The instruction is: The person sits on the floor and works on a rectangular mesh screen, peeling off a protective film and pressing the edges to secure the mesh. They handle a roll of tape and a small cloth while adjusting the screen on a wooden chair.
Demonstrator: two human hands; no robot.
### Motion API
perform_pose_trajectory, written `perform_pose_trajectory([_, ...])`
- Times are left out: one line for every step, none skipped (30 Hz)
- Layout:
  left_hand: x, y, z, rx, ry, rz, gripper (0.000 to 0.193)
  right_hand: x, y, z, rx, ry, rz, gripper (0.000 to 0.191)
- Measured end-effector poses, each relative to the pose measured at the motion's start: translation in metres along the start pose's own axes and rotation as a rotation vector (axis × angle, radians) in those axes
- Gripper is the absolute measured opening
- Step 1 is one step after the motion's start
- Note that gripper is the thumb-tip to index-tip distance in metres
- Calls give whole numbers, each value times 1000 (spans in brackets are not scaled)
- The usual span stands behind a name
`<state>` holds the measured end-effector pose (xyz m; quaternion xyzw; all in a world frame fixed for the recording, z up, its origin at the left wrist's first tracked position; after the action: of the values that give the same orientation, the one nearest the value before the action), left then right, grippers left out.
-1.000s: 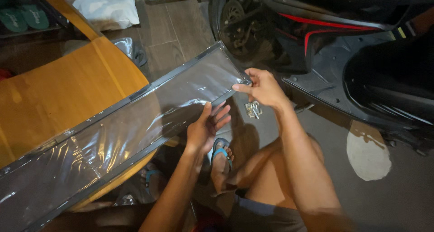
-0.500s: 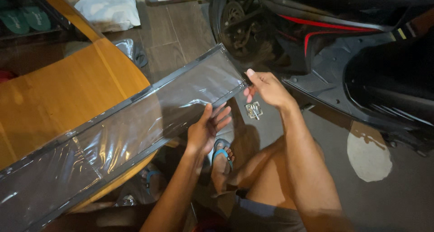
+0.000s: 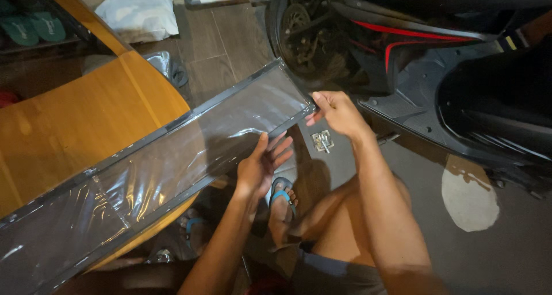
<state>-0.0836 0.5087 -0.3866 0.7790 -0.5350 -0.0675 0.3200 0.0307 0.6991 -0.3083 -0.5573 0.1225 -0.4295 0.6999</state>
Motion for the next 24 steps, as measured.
perform_pose_trajectory([0,0,0,7,-6,1,62,-1,1,-1,-22,6,-7,40])
perform_pose_trajectory([1,0,-1,13,-10,3,63,0,1,1,40,76,-5,40])
perform_pose_trajectory([1,0,-1,19,-19,5,64,0,0,4,104,151,0,41])
perform_pose_trajectory([1,0,-1,20,-17,8,64,2,-1,6,168,224,7,43])
perform_pose_trajectory([1,-1,-1,19,-12,11,65,3,-3,7,223,255,29,44])
perform_pose_trajectory([0,-1,-1,20,-7,15,65,4,-5,9,279,287,49,45])
perform_pose_trajectory([0,-1,-1,21,-12,19,65,5,-5,11,335,318,72,47])
perform_pose_trajectory([0,-2,-1,23,-17,22,64,3,-4,14,263,339,69,43])
perform_pose_trajectory([0,-2,-1,23,-23,27,64,1,0,17,190,361,65,40])
perform_pose_trajectory([1,-3,-1,8,-25,46,63,0,5,21,117,383,58,37])
perform_pose_trajectory([3,-4,-1,-8,-28,60,63,-6,10,22,-20,331,49,32])
perform_pose_trajectory([5,-4,-2,-25,-32,74,62,-13,17,21,-157,277,40,28])
perform_pose_trajectory([9,-6,-4,-68,-54,88,61,-18,24,20,-294,222,25,24])
perform_pose_trajectory([14,-7,-6,-114,-74,99,60,-22,31,18,-240,218,8,25])
perform_pose_trajectory([16,-7,-10,-163,-99,106,59,-27,37,16,-187,216,-2,25])
perform_pose_trajectory([20,-10,-18,-256,-159,136,56,-31,42,15,-134,218,-15,25])
perform_pose_trajectory([24,-13,-26,-351,-214,175,53,-33,52,11,-231,161,-73,19])
perform_pose_trajectory([24,-14,-35,-448,-273,214,51,-36,59,7,-330,108,-128,13])
perform_pose_trajectory([17,2,-57,-575,-416,-75,43,-37,64,4,-429,56,-181,9])
perform_pose_trajectory([13,17,-80,-689,-553,-363,37,-35,67,4,-352,97,-188,10])
perform_pose_trajectory([11,34,-101,-797,-687,-656,31,-33,68,5,-274,135,-193,12])
perform_pose_trajectory([-12,43,-106,-933,-588,-568,35,-31,67,6,-199,175,-195,14])
perform_pose_trajectory([-38,51,-112,-1058,-492,-468,40,-29,70,4,-253,140,-249,18])
perform_pose_trajectory([-57,70,-128,-1335,-480,-696,43,-27,72,1,-305,107,-306,23])
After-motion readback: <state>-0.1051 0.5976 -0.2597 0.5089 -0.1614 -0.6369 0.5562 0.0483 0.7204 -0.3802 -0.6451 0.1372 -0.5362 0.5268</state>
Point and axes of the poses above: each hand's wrist, its own x-axis away from the middle knuckle, its own z-axis out of the back of the hand, y = z × x, the point moved 6 cm from there along -x, towards the middle knuckle, and after that the axes turned 12 degrees about -z, right-handed, at the moved point
